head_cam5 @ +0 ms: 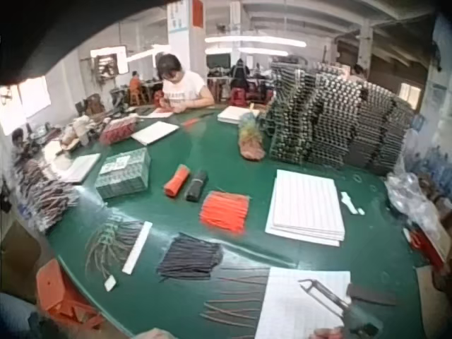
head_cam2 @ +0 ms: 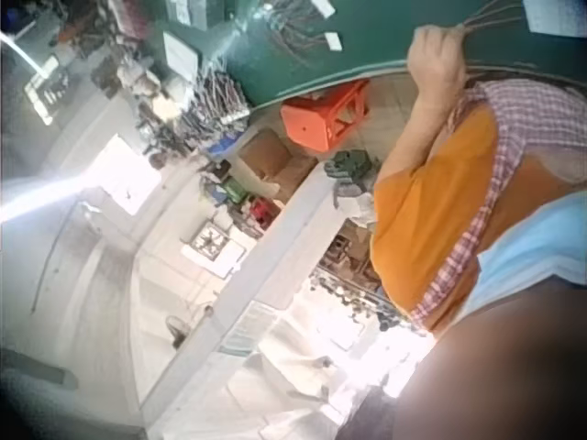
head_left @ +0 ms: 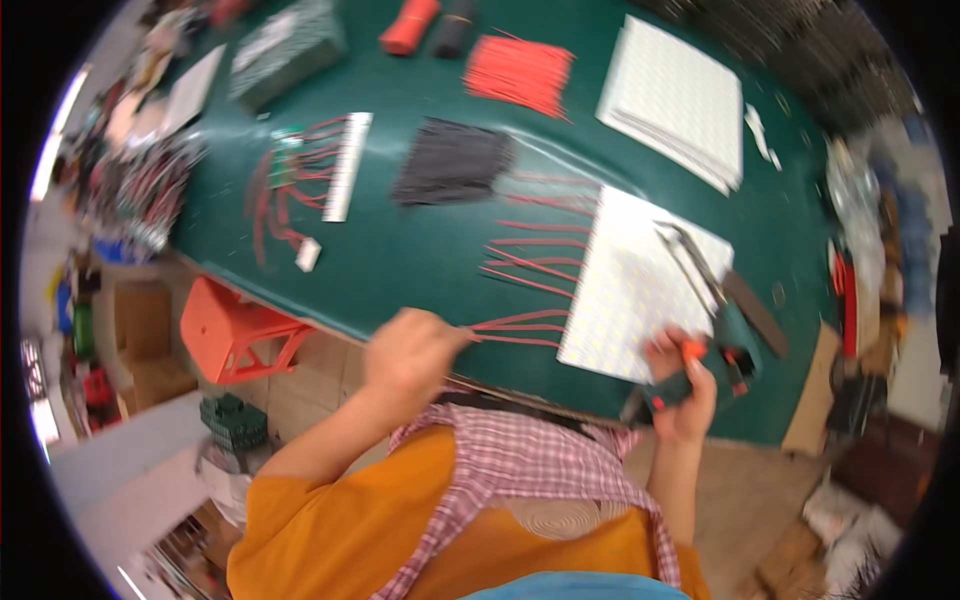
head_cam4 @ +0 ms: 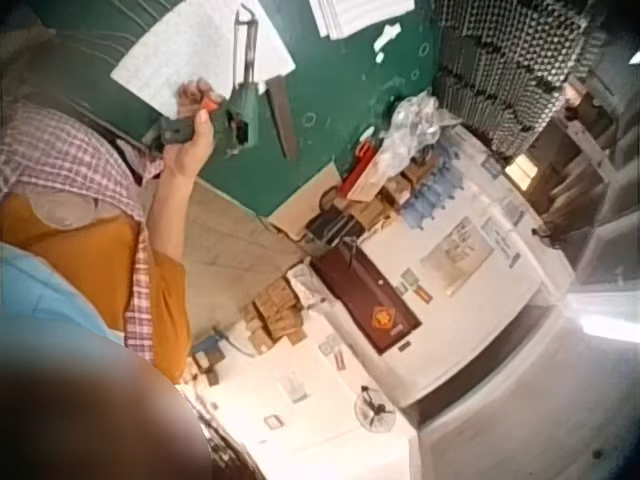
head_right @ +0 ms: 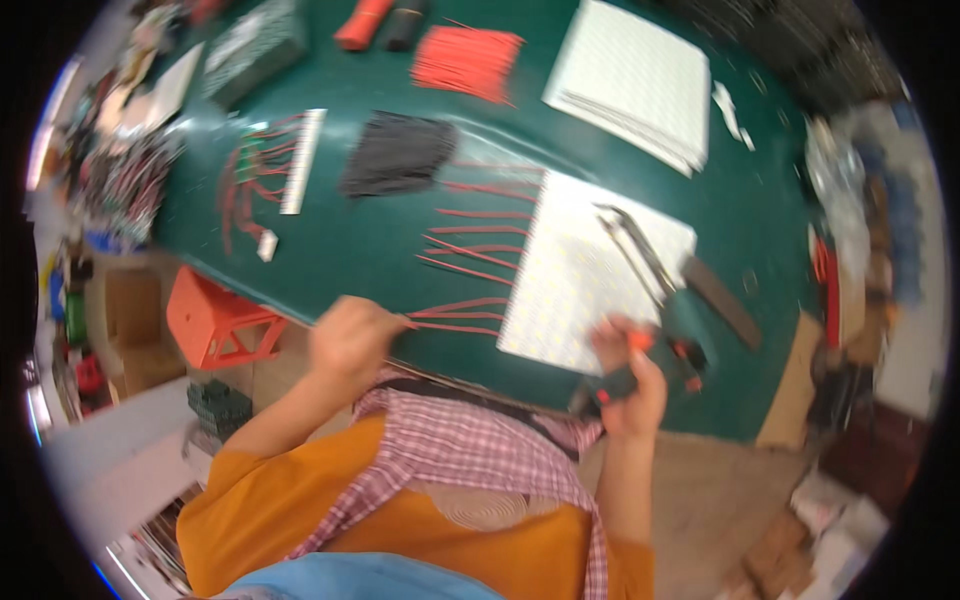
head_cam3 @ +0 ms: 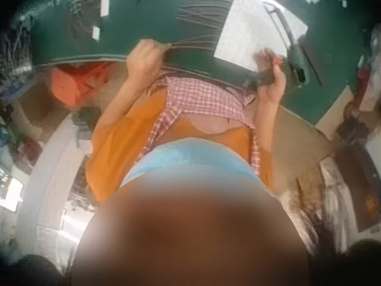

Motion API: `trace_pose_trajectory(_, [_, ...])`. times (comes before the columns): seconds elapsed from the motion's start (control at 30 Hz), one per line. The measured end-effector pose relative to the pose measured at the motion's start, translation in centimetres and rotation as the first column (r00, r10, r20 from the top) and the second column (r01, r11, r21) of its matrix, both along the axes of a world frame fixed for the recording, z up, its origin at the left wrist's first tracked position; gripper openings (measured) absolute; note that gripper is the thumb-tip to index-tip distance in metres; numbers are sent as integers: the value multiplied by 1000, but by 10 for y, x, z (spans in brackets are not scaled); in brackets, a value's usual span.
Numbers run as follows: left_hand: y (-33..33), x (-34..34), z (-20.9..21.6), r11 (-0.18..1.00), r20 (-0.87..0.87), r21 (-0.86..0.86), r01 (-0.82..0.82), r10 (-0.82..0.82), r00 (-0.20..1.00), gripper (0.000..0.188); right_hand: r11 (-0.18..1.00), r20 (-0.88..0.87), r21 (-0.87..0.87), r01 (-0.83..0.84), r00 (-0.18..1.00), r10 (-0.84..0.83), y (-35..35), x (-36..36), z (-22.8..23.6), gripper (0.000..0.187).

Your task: Soldering red and black wires onto LED circuit boards using a soldering iron.

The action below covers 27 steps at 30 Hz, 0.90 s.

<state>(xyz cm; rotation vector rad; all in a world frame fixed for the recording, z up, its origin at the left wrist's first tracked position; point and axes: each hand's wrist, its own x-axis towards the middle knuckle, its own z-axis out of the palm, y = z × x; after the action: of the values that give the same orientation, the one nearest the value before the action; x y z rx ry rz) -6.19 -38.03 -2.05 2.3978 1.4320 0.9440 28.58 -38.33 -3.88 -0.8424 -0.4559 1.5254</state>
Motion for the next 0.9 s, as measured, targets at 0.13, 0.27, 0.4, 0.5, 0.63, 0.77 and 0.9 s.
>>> trace_pose_trajectory(0.13, [18,-12,19,982,29,-96,-165,168,985,22,993,145,-104,63,988,-48,2,-2,6,34])
trace_pose_trajectory(0.27, [46,-2,42,963,145,-183,-198,226,963,17,999,164,-46,23,986,-15,6,19,38,38])
trace_pose_trajectory(0.4, [95,34,55,994,210,-105,-25,47,977,22,998,239,51,21,970,-32,24,35,83,41])
trace_pose_trajectory(0.5, [143,76,47,986,198,-13,164,-158,967,21,999,399,31,6,917,-18,35,26,87,43])
trace_pose_trajectory(0.63, [180,110,27,976,71,-11,218,-217,974,14,975,528,-210,72,848,51,35,7,71,50])
trace_pose_trajectory(0.77, [189,103,2,971,91,-50,232,-227,970,17,942,512,-327,77,852,108,18,-1,57,54])
trace_pose_trajectory(0.9, [192,107,5,967,31,-99,234,-232,972,19,934,454,-358,1,874,173,22,-4,56,53])
